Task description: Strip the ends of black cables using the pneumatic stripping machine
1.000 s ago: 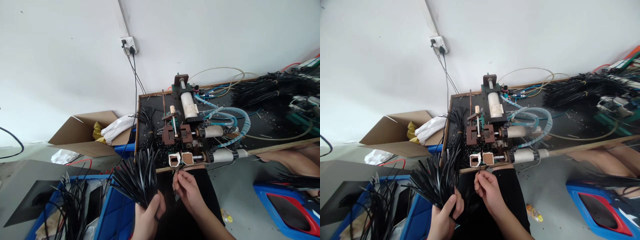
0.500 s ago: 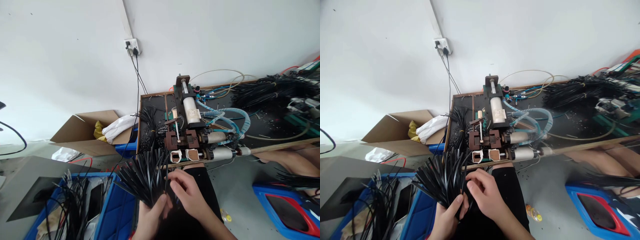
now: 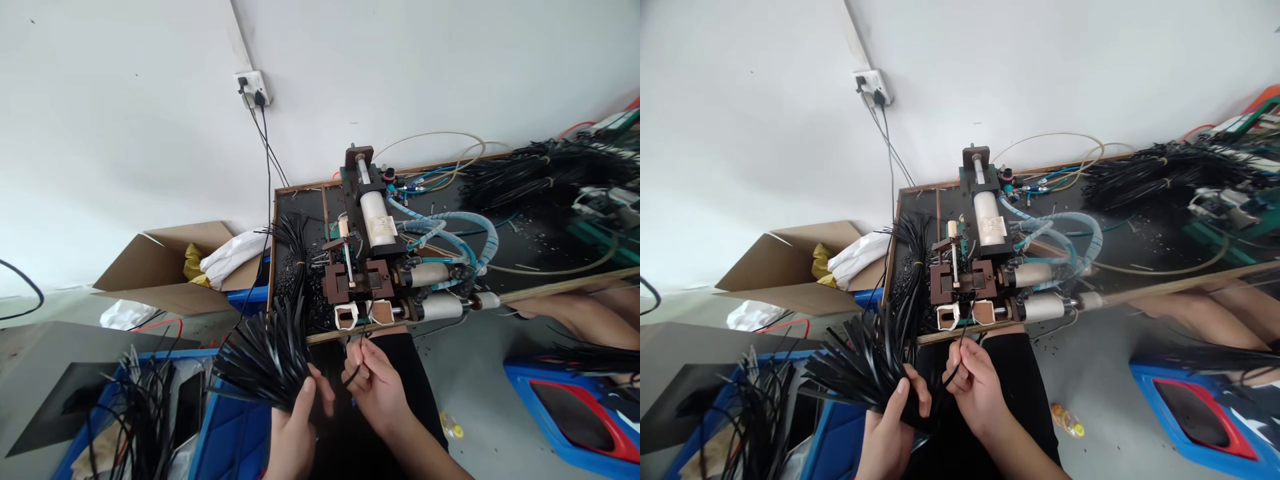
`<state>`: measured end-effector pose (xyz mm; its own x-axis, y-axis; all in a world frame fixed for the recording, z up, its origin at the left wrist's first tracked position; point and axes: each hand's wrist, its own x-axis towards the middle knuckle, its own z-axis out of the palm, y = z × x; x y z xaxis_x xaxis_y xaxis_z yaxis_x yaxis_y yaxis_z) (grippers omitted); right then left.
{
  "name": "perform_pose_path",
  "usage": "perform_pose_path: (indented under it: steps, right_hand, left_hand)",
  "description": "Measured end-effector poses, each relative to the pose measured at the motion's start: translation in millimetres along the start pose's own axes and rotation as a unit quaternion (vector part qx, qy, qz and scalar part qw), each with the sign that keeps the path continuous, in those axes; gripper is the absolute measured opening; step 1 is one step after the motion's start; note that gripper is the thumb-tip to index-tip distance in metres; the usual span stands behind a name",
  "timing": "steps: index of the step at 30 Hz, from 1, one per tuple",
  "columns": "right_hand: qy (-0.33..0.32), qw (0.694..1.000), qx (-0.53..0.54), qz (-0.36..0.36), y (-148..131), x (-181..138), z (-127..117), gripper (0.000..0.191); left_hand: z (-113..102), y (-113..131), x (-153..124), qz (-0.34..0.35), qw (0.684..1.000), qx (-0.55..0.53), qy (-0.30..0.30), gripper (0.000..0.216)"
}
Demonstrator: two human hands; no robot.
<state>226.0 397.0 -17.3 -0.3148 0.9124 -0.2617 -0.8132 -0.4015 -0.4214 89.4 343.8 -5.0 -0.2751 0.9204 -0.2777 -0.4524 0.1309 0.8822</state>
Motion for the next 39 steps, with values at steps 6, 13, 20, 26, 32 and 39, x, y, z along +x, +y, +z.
perform_pose_path:
  steps: [6,13,20,26,32,39]
  right_hand:
    - [-0.016,0.998,0.045,0.034,-10,0,-5,0.041]
    - [-0.041,0.993,0.072,0.086,-19,7,-12,0.039]
    - [-0.049,0.991,0.061,0.108,-23,11,-11,0.045]
    - [-0.038,0.994,0.022,0.099,-21,12,-9,0.052]
    - [-0.013,0.995,-0.090,0.046,-15,10,-8,0.048]
    - [-0.020,0.933,-0.359,0.011,-7,7,-19,0.049]
  left_hand:
    - [4,-7,-2,-0.015,0.999,-0.006,-0.039,0.032]
    - [10,-11,0,-0.010,0.999,0.002,-0.054,0.033]
    - [18,-4,1,0.001,0.998,-0.002,-0.055,0.034]
    - [15,-3,2,-0.004,0.997,0.050,-0.050,0.042]
    - [11,-3,4,-0.009,0.999,0.026,-0.024,0.042]
    - [-5,-8,-6,-0.028,0.998,0.004,-0.048,0.044]
